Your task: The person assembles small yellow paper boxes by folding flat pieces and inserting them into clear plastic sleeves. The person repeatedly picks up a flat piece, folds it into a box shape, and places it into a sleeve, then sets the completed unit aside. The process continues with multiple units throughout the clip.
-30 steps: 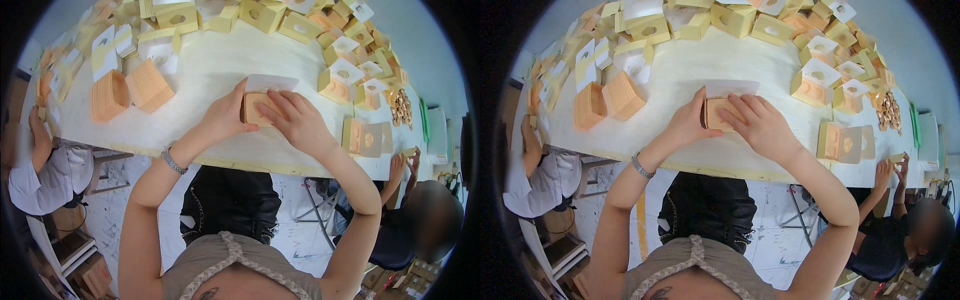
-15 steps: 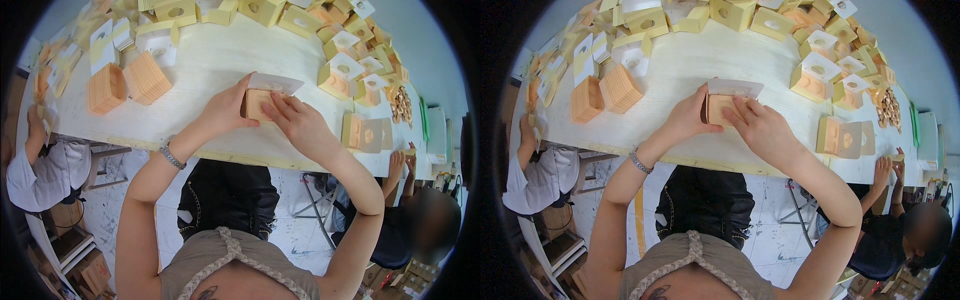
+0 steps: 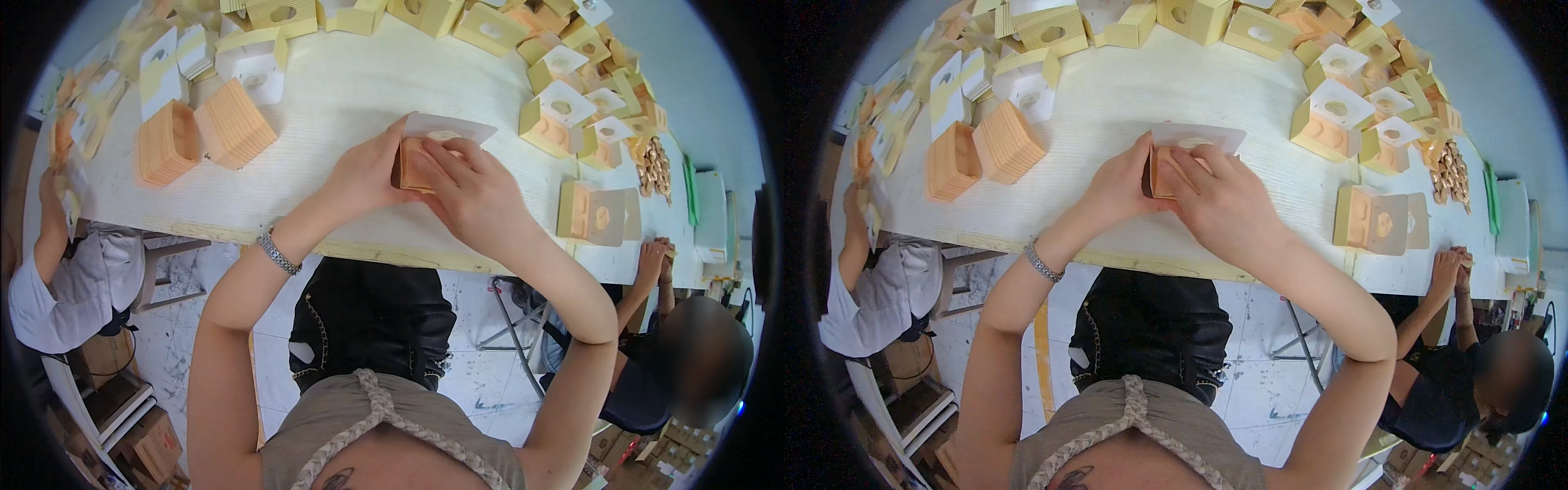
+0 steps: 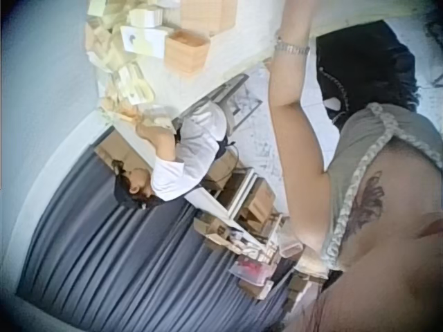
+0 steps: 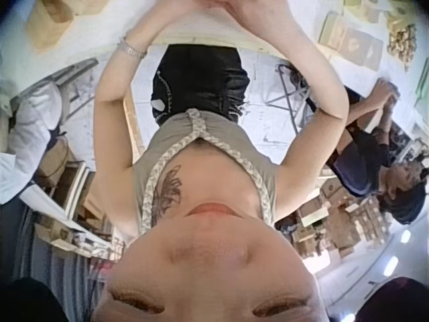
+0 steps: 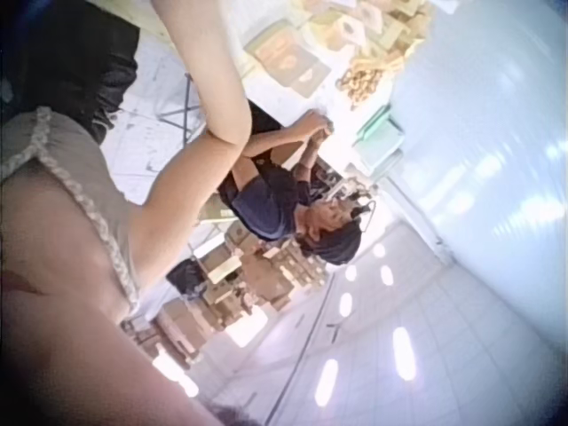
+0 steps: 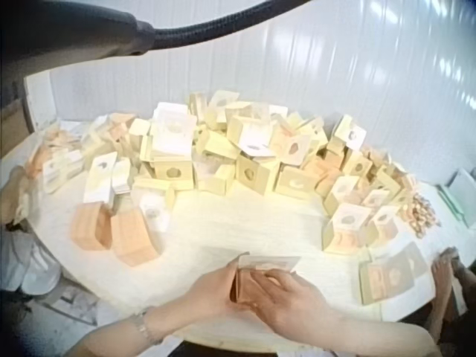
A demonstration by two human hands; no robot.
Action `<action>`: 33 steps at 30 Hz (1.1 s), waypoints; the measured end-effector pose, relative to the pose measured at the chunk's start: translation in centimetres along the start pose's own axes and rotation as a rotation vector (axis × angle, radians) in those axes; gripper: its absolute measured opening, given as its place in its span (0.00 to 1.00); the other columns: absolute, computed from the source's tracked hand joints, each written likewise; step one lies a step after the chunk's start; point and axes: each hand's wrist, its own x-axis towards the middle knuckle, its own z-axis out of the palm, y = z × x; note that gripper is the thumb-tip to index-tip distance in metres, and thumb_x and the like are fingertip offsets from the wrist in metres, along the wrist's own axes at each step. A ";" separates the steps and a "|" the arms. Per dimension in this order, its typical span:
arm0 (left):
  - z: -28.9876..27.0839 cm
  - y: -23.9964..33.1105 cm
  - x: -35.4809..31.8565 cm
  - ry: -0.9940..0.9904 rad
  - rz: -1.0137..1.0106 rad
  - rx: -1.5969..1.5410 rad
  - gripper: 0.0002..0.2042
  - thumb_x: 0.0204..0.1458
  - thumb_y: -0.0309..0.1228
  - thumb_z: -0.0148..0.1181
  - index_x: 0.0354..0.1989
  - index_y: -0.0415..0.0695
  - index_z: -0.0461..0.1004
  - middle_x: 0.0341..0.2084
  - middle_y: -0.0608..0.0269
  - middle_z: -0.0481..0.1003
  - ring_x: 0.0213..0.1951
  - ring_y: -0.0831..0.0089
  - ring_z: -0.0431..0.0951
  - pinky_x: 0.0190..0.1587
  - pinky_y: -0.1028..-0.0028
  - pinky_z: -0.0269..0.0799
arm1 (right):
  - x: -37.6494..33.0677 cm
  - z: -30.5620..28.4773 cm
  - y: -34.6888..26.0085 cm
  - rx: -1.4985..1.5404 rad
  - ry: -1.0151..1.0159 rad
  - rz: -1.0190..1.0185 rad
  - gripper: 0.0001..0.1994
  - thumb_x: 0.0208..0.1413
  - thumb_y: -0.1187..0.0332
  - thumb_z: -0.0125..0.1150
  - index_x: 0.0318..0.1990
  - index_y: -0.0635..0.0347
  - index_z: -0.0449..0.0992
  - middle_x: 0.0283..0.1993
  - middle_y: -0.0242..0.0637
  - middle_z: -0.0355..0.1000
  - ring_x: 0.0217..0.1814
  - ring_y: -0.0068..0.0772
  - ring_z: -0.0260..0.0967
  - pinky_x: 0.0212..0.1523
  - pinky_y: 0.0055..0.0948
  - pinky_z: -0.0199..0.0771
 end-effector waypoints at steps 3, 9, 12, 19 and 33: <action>-0.1 0.1 0.2 0.004 0.028 -0.023 0.52 0.37 0.46 0.77 0.67 0.34 0.51 0.46 0.43 0.75 0.47 0.48 0.77 0.48 0.61 0.74 | -0.6 2.3 0.8 -0.032 0.004 -0.009 0.22 0.44 0.68 0.63 0.50 0.66 0.76 0.55 0.39 0.71 0.53 0.38 0.68 0.50 0.34 0.71; 0.1 -0.3 0.0 0.003 0.065 -0.023 0.51 0.36 0.43 0.77 0.67 0.33 0.52 0.46 0.44 0.75 0.48 0.50 0.76 0.48 0.61 0.74 | -0.9 2.5 1.3 0.007 -0.072 -0.046 0.24 0.46 0.68 0.63 0.53 0.66 0.75 0.59 0.41 0.69 0.55 0.39 0.67 0.51 0.36 0.70; 0.0 -0.5 -0.1 0.010 0.075 -0.012 0.50 0.36 0.37 0.76 0.67 0.34 0.52 0.46 0.44 0.74 0.48 0.50 0.76 0.49 0.61 0.73 | -1.6 2.9 -1.3 -0.154 -0.059 0.044 0.23 0.46 0.72 0.65 0.54 0.65 0.75 0.60 0.42 0.70 0.57 0.43 0.69 0.52 0.38 0.73; 0.2 -0.1 0.0 -0.004 -0.027 0.044 0.51 0.33 0.33 0.76 0.68 0.36 0.52 0.50 0.44 0.72 0.50 0.50 0.75 0.50 0.61 0.73 | -3.2 4.5 -0.5 0.037 0.029 0.077 0.21 0.46 0.71 0.60 0.50 0.67 0.76 0.54 0.48 0.74 0.60 0.43 0.70 0.55 0.39 0.70; 1.2 1.1 -0.2 0.023 -0.038 0.073 0.51 0.39 0.39 0.75 0.69 0.35 0.49 0.51 0.41 0.72 0.51 0.48 0.74 0.51 0.61 0.73 | -6.1 2.9 0.7 -0.218 0.128 0.162 0.18 0.43 0.73 0.61 0.46 0.61 0.77 0.47 0.37 0.78 0.47 0.31 0.73 0.48 0.37 0.67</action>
